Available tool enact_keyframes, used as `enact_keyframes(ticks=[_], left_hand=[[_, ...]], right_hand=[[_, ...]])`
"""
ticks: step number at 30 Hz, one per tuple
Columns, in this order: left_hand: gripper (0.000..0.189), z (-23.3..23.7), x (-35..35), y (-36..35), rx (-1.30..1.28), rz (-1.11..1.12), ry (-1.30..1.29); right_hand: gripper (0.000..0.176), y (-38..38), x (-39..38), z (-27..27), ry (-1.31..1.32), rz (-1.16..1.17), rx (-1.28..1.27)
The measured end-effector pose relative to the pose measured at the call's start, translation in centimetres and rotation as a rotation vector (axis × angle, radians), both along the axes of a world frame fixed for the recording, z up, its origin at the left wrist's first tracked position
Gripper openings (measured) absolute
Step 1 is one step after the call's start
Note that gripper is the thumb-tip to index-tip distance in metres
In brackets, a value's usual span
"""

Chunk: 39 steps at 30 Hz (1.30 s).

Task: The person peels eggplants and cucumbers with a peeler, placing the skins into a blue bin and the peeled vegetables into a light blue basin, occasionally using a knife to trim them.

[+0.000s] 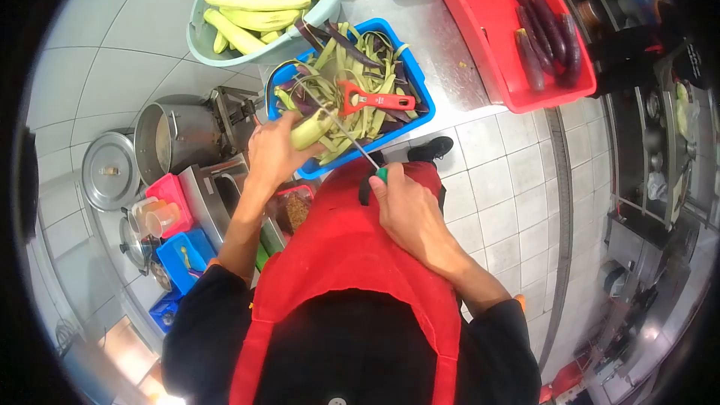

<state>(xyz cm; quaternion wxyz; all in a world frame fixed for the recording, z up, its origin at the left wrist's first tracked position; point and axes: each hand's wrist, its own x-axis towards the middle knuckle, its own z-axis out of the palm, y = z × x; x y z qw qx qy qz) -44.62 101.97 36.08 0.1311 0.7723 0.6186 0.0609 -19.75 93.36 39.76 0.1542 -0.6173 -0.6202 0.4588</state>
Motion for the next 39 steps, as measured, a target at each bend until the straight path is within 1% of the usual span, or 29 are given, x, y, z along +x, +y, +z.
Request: enact_keyframes(ticks=[1,3,4,9,11,13,15,17,19,21,23,27,29,32,36,38,39], left_hand=[[0.053,-0.2,0.1,0.2,0.006,-0.003,-0.002],[0.052,-1.1,0.0,0.7,-0.024,0.084,0.012],[0.043,-1.4,0.0,0.9,0.008,0.083,-0.014],[0.035,0.7,1.4,1.9,0.002,0.155,0.054],[0.033,0.7,1.6,2.2,-0.009,0.173,0.064],[0.036,0.1,1.8,2.3,0.110,0.044,-0.003],[0.037,0.0,2.6,1.7,0.141,-0.005,-0.014],[0.038,0.0,3.2,1.8,0.173,-0.065,-0.029],[0.024,0.5,2.7,2.3,0.185,0.006,-0.032],[0.025,0.8,2.4,3.0,0.168,0.033,-0.022],[0.026,1.1,2.1,3.5,0.222,0.055,-0.033],[0.026,-0.2,3.5,1.8,0.209,-0.049,-0.083],[0.026,-0.2,3.8,1.6,0.189,-0.078,-0.110],[0.025,1.1,3.9,2.6,0.172,0.060,-0.128],[0.026,-0.1,3.7,2.3,0.192,0.024,-0.102],[0.027,-0.4,3.5,2.1,0.221,0.018,-0.098],[0.027,-0.4,3.2,2.2,0.247,0.027,-0.093]], right_hand=[[0.032,-0.1,-0.3,0.1,-0.042,0.026,0.019],[0.032,-0.1,-0.4,0.2,-0.086,0.050,0.042],[0.032,-0.1,-0.4,0.2,-0.105,0.060,0.032],[0.031,-0.4,-0.5,0.6,-0.196,0.088,-0.011],[0.031,-0.6,-0.5,0.4,-0.219,0.062,0.007],[0.031,-0.1,-0.9,0.6,-0.246,0.051,-0.005],[0.031,0.8,-1.5,0.5,-0.274,0.029,-0.021],[0.031,2.1,-2.2,0.1,-0.285,0.014,0.073],[0.032,2.8,-2.8,0.3,-0.265,0.008,0.084],[0.032,2.0,-2.8,0.3,-0.237,0.024,0.092],[0.032,0.5,-2.2,-0.1,-0.247,-0.008,0.105],[0.032,1.7,-2.2,-0.3,-0.276,-0.019,0.094],[0.031,3.0,-2.8,-0.6,-0.240,0.022,0.142],[0.029,2.2,-2.7,-0.3,-0.233,-0.001,0.144],[0.027,2.6,-2.6,-1.5,-0.246,-0.016,0.124],[0.027,4.3,-3.1,-1.9,-0.184,0.046,0.251],[0.027,3.9,-3.0,-1.9,-0.182,0.036,0.248]])
